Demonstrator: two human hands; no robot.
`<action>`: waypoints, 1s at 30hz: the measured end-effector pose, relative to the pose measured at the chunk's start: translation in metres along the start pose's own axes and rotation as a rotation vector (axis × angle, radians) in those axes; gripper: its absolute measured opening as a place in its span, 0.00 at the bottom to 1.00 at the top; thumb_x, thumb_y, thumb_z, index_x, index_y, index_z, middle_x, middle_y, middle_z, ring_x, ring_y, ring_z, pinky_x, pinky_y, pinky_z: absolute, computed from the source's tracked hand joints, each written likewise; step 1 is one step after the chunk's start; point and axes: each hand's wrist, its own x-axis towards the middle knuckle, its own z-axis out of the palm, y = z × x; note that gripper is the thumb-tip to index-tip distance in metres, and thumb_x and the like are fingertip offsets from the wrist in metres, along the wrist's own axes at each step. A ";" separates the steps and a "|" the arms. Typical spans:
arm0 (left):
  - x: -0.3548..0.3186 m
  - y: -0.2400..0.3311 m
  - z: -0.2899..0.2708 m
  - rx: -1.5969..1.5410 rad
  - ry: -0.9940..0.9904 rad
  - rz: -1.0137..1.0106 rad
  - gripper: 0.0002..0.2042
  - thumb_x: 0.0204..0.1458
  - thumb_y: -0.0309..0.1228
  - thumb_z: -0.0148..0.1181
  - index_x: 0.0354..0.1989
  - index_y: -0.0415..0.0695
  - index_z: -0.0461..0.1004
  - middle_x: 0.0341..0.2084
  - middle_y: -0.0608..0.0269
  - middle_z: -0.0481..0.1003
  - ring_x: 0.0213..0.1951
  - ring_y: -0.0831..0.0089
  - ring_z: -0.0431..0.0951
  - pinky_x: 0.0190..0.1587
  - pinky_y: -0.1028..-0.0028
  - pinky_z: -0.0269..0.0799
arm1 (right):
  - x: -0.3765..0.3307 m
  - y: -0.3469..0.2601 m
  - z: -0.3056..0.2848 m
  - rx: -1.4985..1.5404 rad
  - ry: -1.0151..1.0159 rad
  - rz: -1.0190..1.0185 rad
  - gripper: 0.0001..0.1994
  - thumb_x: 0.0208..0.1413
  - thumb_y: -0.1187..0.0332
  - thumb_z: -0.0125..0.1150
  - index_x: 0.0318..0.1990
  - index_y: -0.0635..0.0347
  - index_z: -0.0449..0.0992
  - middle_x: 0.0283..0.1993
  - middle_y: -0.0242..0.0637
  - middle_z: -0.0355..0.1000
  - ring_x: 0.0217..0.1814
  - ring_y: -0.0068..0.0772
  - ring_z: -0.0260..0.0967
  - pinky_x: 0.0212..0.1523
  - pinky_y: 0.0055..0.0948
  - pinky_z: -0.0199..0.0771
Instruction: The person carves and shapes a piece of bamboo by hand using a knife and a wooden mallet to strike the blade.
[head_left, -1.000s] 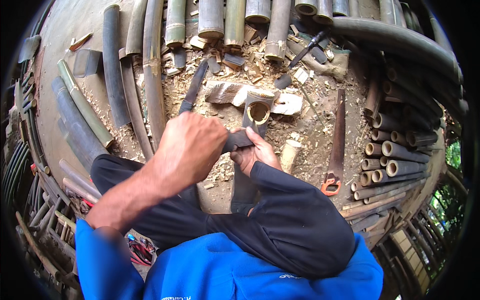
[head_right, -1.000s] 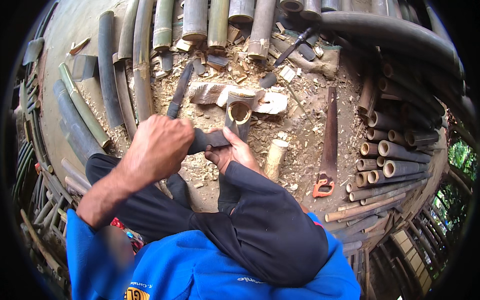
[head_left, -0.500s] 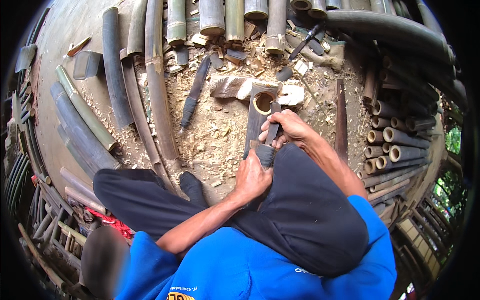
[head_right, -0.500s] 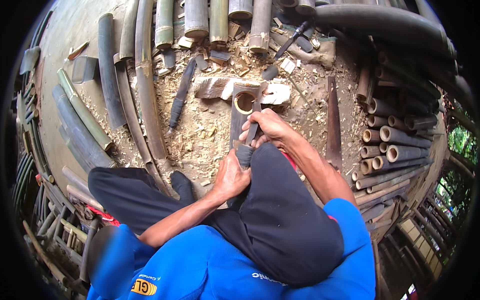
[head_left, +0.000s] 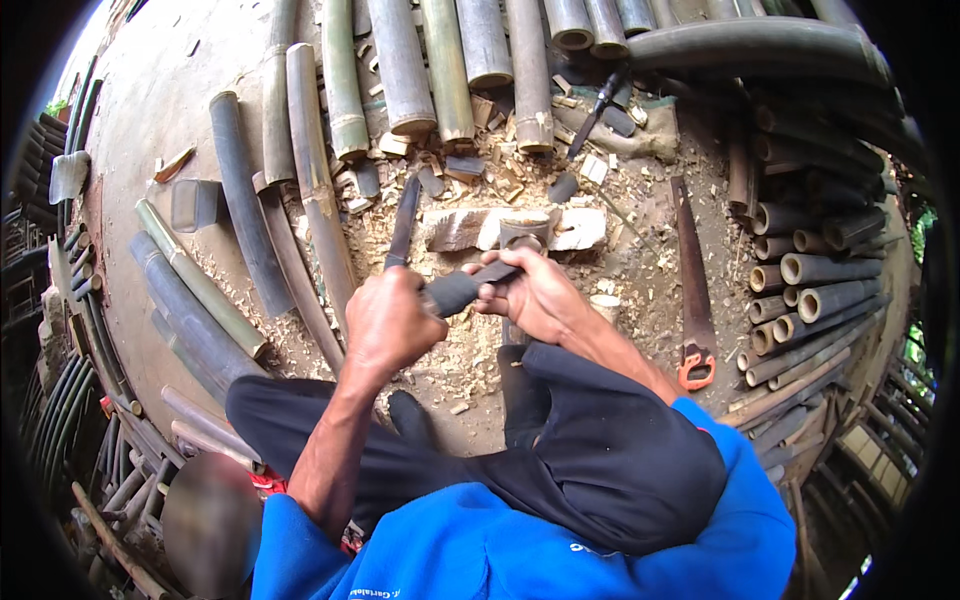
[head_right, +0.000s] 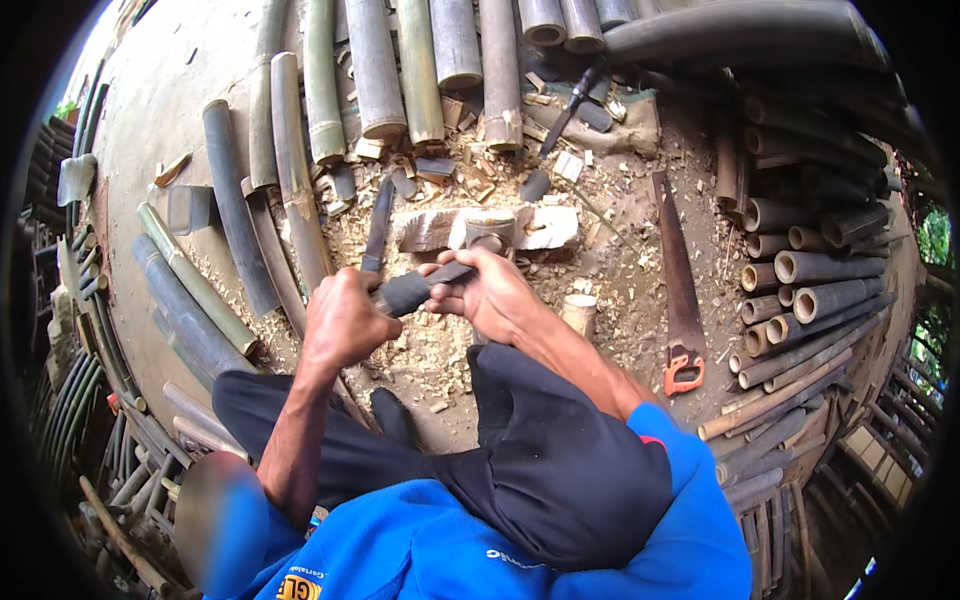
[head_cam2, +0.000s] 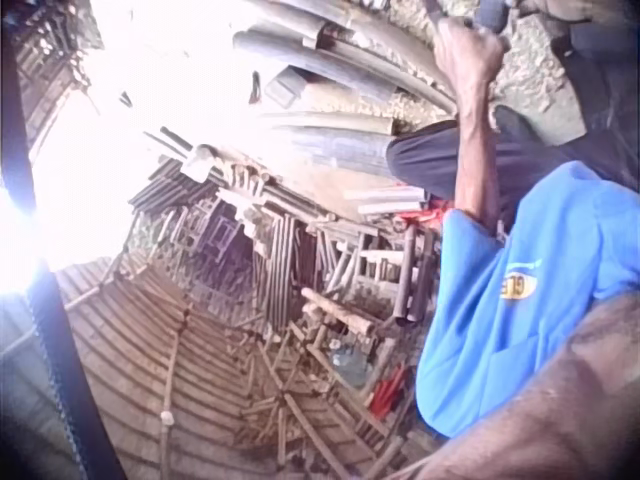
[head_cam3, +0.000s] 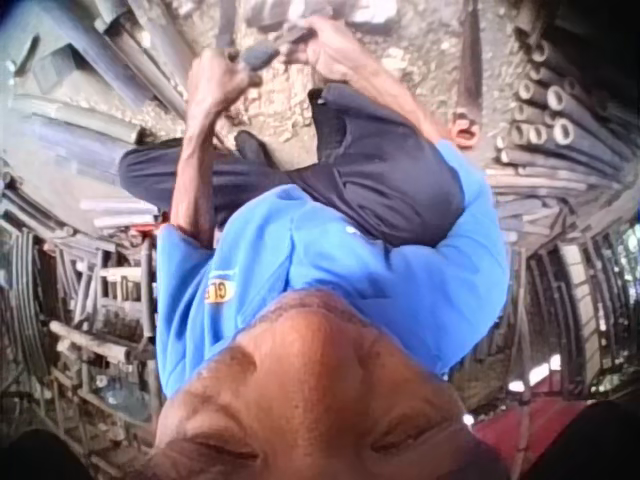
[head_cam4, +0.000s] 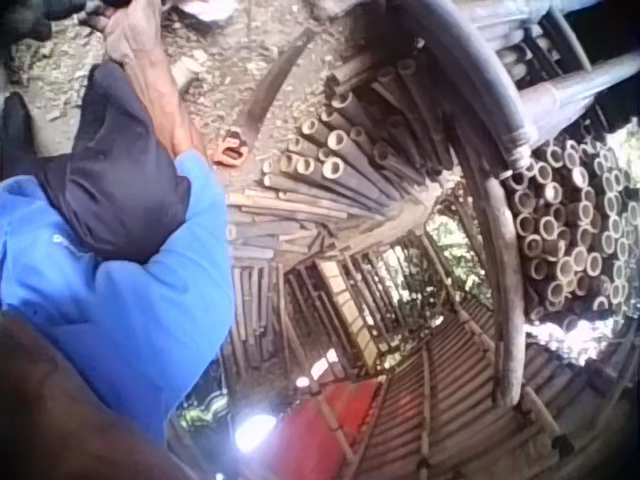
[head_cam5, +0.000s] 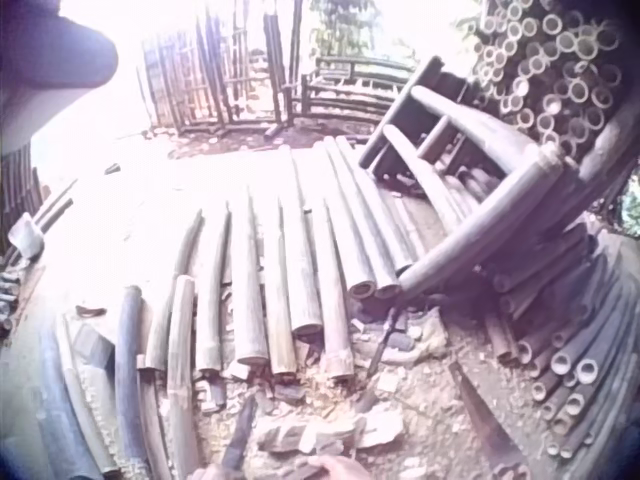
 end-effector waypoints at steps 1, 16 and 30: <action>0.000 0.006 -0.001 0.162 0.147 0.159 0.05 0.40 0.25 0.66 0.25 0.36 0.81 0.18 0.46 0.79 0.26 0.56 0.84 0.33 0.58 0.81 | -0.003 0.001 -0.008 0.110 -0.136 0.008 0.12 0.71 0.67 0.42 0.49 0.64 0.69 0.55 0.56 0.73 0.39 0.38 0.78 0.42 0.45 0.88; -0.007 0.030 -0.006 0.229 0.118 0.125 0.10 0.38 0.27 0.68 0.31 0.37 0.82 0.21 0.50 0.81 0.25 0.56 0.83 0.37 0.57 0.80 | -0.009 -0.004 0.003 0.124 -0.024 0.021 0.10 0.70 0.68 0.45 0.46 0.63 0.72 0.46 0.55 0.78 0.36 0.39 0.79 0.35 0.42 0.89; 0.007 0.067 -0.027 0.323 0.153 0.323 0.06 0.38 0.25 0.67 0.26 0.38 0.79 0.22 0.48 0.80 0.29 0.53 0.84 0.35 0.58 0.79 | -0.008 -0.002 -0.020 0.373 -0.261 -0.024 0.12 0.70 0.64 0.43 0.48 0.61 0.71 0.55 0.50 0.76 0.43 0.40 0.77 0.49 0.46 0.84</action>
